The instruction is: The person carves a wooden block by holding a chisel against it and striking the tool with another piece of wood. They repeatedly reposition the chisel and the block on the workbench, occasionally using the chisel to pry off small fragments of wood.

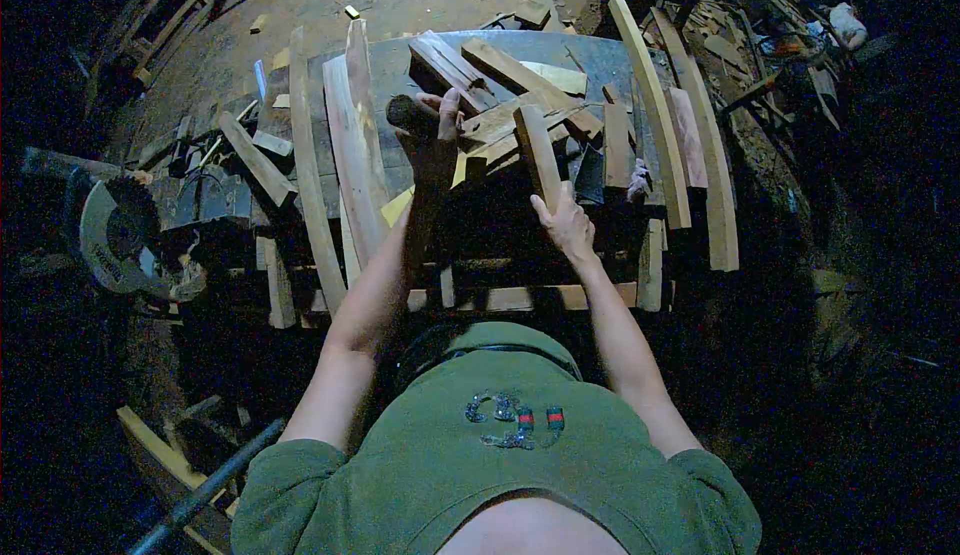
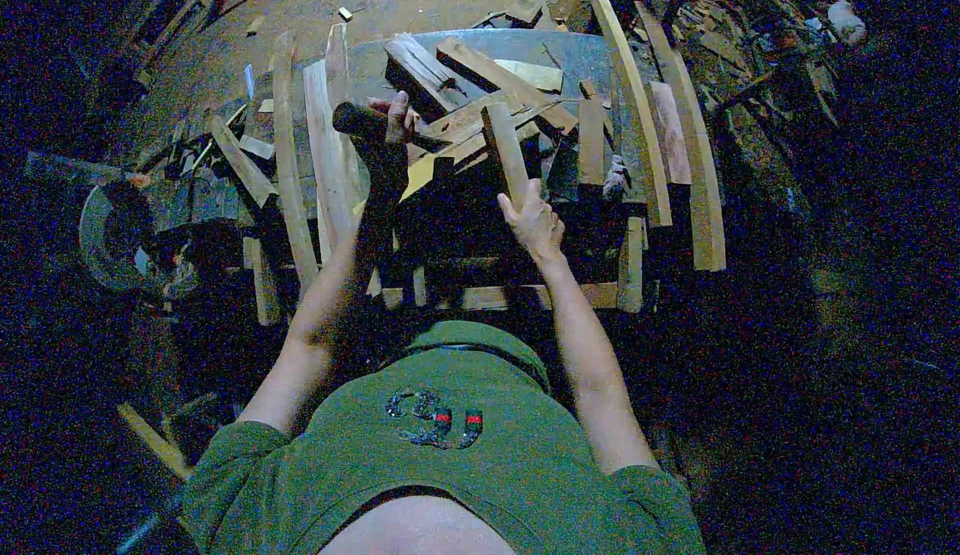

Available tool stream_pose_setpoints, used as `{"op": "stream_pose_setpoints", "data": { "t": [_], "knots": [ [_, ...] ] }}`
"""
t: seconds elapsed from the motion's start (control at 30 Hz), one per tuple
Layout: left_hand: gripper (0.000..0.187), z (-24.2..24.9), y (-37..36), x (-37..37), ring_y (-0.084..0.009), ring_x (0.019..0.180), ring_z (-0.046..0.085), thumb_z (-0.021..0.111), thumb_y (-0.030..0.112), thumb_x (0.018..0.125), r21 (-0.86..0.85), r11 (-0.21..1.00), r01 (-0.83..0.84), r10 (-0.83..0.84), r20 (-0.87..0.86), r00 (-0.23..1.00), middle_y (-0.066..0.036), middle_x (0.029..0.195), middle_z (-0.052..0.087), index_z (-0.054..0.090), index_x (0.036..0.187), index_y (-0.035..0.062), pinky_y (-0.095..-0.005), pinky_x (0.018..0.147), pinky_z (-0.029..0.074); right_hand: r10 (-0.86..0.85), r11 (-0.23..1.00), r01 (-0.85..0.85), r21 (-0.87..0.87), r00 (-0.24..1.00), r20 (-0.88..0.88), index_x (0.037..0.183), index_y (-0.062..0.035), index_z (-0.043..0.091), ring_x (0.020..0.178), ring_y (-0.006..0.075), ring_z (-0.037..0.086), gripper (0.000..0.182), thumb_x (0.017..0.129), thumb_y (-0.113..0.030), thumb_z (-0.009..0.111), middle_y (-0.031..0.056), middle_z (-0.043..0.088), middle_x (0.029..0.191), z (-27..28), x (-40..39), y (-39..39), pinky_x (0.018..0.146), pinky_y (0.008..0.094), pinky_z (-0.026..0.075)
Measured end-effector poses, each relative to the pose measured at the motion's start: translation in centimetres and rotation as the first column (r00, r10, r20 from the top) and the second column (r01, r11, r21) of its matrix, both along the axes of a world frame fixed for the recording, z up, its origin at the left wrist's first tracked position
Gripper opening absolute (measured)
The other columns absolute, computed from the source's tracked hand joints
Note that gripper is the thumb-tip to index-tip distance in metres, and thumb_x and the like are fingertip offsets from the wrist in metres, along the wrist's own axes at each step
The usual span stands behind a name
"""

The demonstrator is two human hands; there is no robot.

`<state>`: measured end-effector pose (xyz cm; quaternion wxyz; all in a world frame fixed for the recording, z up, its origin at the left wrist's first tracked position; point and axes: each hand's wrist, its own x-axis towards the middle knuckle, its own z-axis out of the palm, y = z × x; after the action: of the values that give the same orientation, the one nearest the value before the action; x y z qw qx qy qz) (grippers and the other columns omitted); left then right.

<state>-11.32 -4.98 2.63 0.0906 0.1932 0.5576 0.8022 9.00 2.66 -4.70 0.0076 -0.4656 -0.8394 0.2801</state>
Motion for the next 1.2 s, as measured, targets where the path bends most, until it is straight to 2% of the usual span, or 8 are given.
{"op": "stream_pose_setpoints", "data": {
  "t": [0.33, 0.43, 0.53, 0.63, 0.7, 0.83, 0.9, 1.2],
  "knots": [
    [0.020, 1.0, -0.3, 0.5, -0.0101, 0.051, 0.048, 0.063, 0.013, 0.084, -0.100, 0.995, -0.007, 0.007, -0.001, 1.000, 0.000, 0.060, 0.048, 0.045, 0.076, 0.0089, -0.0239, 0.050, 0.039, -0.025, 1.000, 0.025, 0.009, 1.000, -0.016, 0.108, -0.0092, 0.037, 0.080, 0.0447, 0.060, 0.057, 0.079, -0.056, 0.053, 0.0259, 0.062, 0.087, -1.0, 0.0, 0.0, 0.068, 0.0524, 0.048],
    [0.020, 0.9, -0.1, 0.6, -0.0107, 0.053, 0.048, 0.063, 0.013, 0.084, -0.051, 0.998, 0.023, -0.022, 0.025, 0.999, 0.000, 0.060, 0.048, 0.045, 0.078, 0.0086, -0.0251, 0.052, 0.039, -0.012, 1.000, 0.012, -0.004, 1.000, -0.029, 0.107, -0.0094, 0.037, 0.080, 0.0452, 0.060, 0.057, 0.079, -0.056, 0.053, 0.0264, 0.062, 0.086, -1.0, -0.1, 0.1, 0.067, 0.0527, 0.048],
    [0.019, 1.3, 0.3, 0.8, -0.0060, 0.049, 0.048, 0.065, 0.015, 0.083, 0.093, 0.996, 0.001, -0.012, 0.116, 0.993, 0.000, 0.058, 0.051, 0.051, 0.073, 0.0061, -0.0213, 0.045, 0.037, -0.008, 1.000, 0.008, -0.019, 1.000, -0.026, 0.107, -0.0093, 0.036, 0.080, 0.0455, 0.060, 0.057, 0.079, -0.056, 0.052, 0.0270, 0.062, 0.086, -0.3, 0.0, 0.0, 0.067, 0.0530, 0.048],
    [0.020, 0.1, 0.4, 0.5, -0.0062, 0.048, 0.047, 0.065, 0.016, 0.082, 0.079, 0.997, 0.007, -0.014, 0.087, 0.996, 0.000, 0.058, 0.050, 0.051, 0.072, 0.0062, -0.0214, 0.045, 0.037, -0.007, 1.000, 0.006, -0.028, 1.000, -0.017, 0.106, -0.0088, 0.036, 0.080, 0.0455, 0.060, 0.056, 0.080, -0.055, 0.052, 0.0273, 0.062, 0.085, -0.2, -0.1, 0.0, 0.067, 0.0532, 0.048],
    [0.021, -0.2, 0.3, 0.5, -0.0062, 0.048, 0.046, 0.065, 0.016, 0.082, -0.060, 0.996, -0.058, 0.056, -0.044, 0.997, 0.000, 0.059, 0.049, 0.051, 0.070, 0.0064, -0.0220, 0.045, 0.036, -0.012, 1.000, 0.011, -0.025, 1.000, -0.019, 0.105, -0.0085, 0.036, 0.080, 0.0455, 0.060, 0.055, 0.080, -0.055, 0.052, 0.0272, 0.062, 0.085, -0.6, 0.0, 0.0, 0.067, 0.0534, 0.048],
    [0.023, 0.2, 0.1, 0.7, -0.0060, 0.047, 0.044, 0.065, 0.016, 0.083, -0.077, 0.996, -0.038, 0.036, -0.030, 0.999, 0.001, 0.057, 0.048, 0.050, 0.068, 0.0065, -0.0229, 0.044, 0.036, -0.010, 1.000, 0.010, 0.001, 1.000, -0.029, 0.106, -0.0082, 0.036, 0.079, 0.0455, 0.060, 0.056, 0.080, -0.055, 0.052, 0.0273, 0.062, 0.084, -0.7, 0.0, 0.0, 0.067, 0.0535, 0.048],
    [0.023, -0.1, 0.2, 0.6, -0.0062, 0.049, 0.044, 0.065, 0.017, 0.082, -0.112, 0.988, -0.107, 0.091, -0.139, 0.986, 0.001, 0.057, 0.049, 0.051, 0.068, 0.0063, -0.0234, 0.045, 0.036, -0.005, 1.000, 0.005, -0.014, 1.000, -0.025, 0.107, -0.0081, 0.036, 0.080, 0.0455, 0.060, 0.056, 0.080, -0.055, 0.052, 0.0274, 0.062, 0.084, -0.4, -0.1, 0.0, 0.067, 0.0533, 0.048],
    [0.024, 0.7, 0.1, 1.1, -0.0076, 0.051, 0.042, 0.065, 0.020, 0.082, -0.144, 0.989, -0.008, -0.002, -0.072, 0.997, 0.002, 0.058, 0.046, 0.050, 0.071, 0.0058, -0.0245, 0.049, 0.035, 0.001, 1.000, -0.001, 0.027, 1.000, -0.028, 0.108, -0.0078, 0.036, 0.079, 0.0446, 0.061, 0.058, 0.080, -0.056, 0.052, 0.0272, 0.062, 0.084, -0.8, 0.0, -0.1, 0.067, 0.0527, 0.048]
  ]
}}
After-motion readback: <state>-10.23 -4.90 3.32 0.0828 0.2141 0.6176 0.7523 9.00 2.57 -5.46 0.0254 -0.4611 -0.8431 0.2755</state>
